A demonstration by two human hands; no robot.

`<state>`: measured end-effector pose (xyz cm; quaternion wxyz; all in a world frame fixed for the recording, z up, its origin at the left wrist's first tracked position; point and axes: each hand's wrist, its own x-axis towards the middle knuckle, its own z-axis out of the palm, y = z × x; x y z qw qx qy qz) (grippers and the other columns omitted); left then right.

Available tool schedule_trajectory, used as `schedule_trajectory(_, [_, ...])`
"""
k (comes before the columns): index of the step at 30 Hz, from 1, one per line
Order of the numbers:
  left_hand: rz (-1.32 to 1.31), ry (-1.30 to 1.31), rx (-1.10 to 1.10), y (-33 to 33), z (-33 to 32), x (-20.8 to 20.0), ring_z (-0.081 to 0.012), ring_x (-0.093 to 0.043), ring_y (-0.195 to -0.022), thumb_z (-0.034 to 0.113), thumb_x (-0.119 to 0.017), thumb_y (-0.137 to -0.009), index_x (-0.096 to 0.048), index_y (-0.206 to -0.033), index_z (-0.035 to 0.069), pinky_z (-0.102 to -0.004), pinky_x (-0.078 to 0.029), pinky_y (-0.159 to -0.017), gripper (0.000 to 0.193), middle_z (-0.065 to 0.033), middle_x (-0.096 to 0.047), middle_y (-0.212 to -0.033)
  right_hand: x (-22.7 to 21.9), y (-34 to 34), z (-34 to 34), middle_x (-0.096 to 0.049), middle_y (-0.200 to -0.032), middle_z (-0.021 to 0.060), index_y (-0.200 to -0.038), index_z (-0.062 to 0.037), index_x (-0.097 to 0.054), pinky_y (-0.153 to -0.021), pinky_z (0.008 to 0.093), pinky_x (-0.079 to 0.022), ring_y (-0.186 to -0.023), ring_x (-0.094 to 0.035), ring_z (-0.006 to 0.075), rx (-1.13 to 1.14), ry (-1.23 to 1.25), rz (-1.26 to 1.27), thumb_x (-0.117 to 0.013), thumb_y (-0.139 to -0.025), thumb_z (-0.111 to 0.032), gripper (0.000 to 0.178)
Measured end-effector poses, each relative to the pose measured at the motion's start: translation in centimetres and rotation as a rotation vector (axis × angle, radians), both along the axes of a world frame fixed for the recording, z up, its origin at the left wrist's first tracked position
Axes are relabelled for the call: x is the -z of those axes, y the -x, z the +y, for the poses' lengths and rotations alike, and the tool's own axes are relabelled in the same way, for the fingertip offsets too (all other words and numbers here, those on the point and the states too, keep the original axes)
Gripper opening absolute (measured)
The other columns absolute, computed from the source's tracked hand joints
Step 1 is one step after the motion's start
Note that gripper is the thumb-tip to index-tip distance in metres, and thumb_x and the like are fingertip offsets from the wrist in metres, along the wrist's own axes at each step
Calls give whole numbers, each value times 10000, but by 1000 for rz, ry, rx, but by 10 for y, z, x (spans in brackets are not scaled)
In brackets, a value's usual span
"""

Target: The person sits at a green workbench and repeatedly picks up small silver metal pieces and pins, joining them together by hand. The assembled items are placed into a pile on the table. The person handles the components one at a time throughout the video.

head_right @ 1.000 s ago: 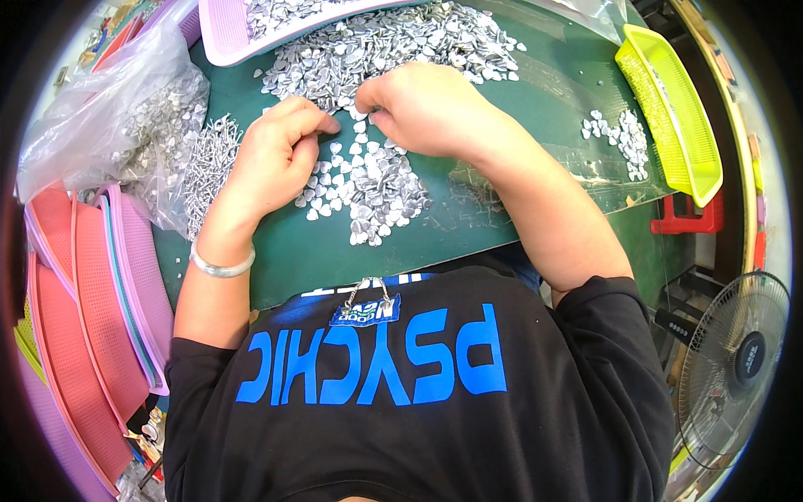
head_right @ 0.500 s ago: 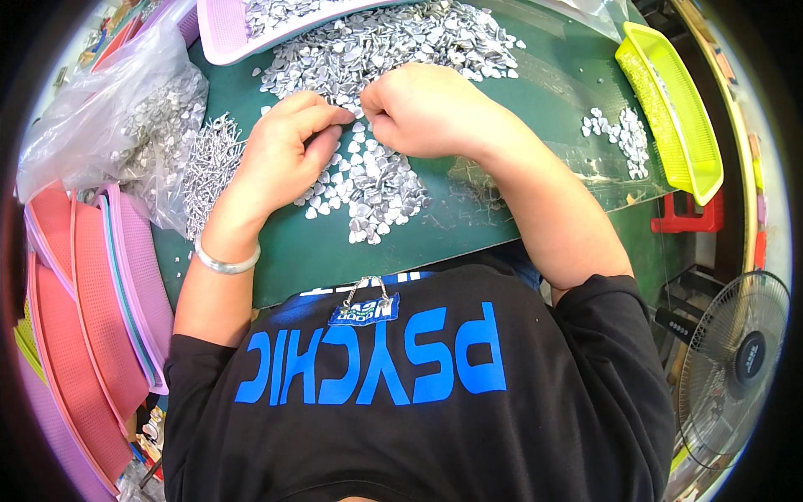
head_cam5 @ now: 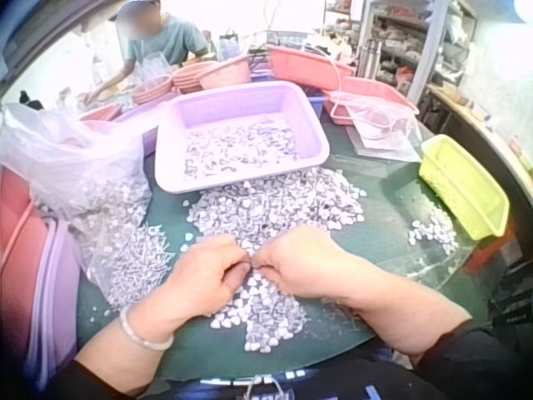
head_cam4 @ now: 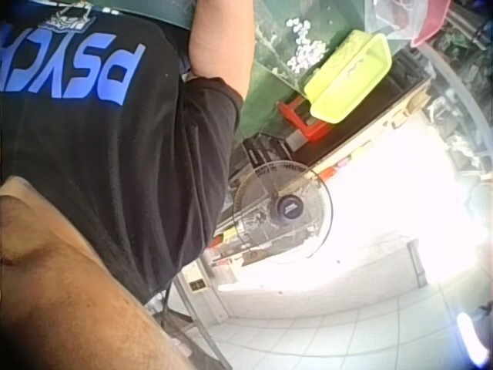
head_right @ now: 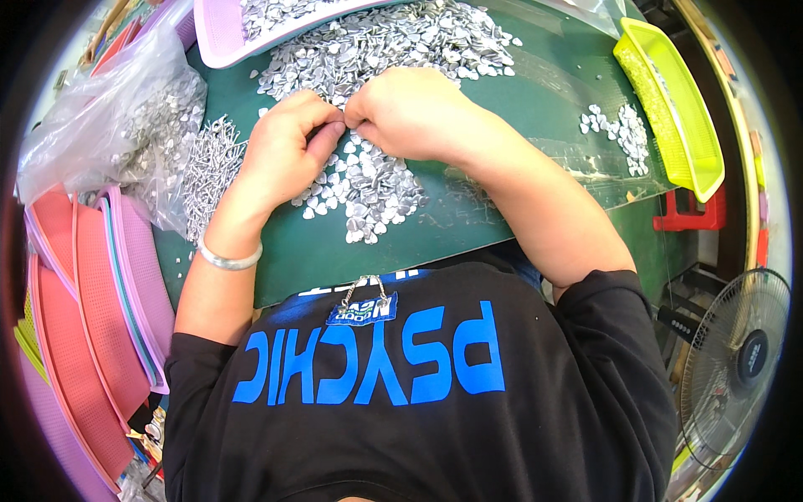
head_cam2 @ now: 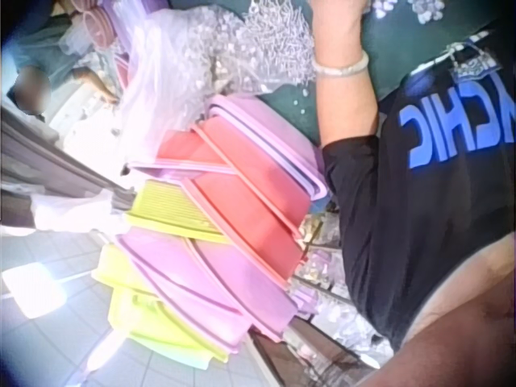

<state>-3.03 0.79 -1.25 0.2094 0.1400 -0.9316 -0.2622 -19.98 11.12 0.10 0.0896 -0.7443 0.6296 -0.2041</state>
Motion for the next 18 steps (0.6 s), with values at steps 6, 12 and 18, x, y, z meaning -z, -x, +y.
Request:
schedule_trajectory(6, [53,-17,-81,-3,-5,2,-283,-595,-771,72,-609,-800,-670,-875,60,-368,-481,-669,98,-91,-595,-802,2,-3,-2,-662,-742,80,-897,-65,-673,-630,350,-503,-679,-643,246,18,42,13,-627,-791,-120,128])
schedule_trajectory(12, [37,31,-75,1,-1,-2,-281,-599,-776,104,-630,-791,-687,-885,112,-385,-492,-666,110,-73,-578,-785,-18,21,-5,-582,-761,-12,-902,-43,-614,-524,221,-389,-603,-491,59,204,-251,-1250,-563,-841,-61,81])
schedule_trajectory(18, [0,136,-101,8,1,0,-272,-592,-787,118,-665,-771,-673,-860,120,-398,-491,-653,89,-60,-552,-779,-17,22,-9,-594,-744,5,-919,-31,-638,-519,206,-383,-583,-496,59,189,-245,-1372,-583,-801,-49,132])
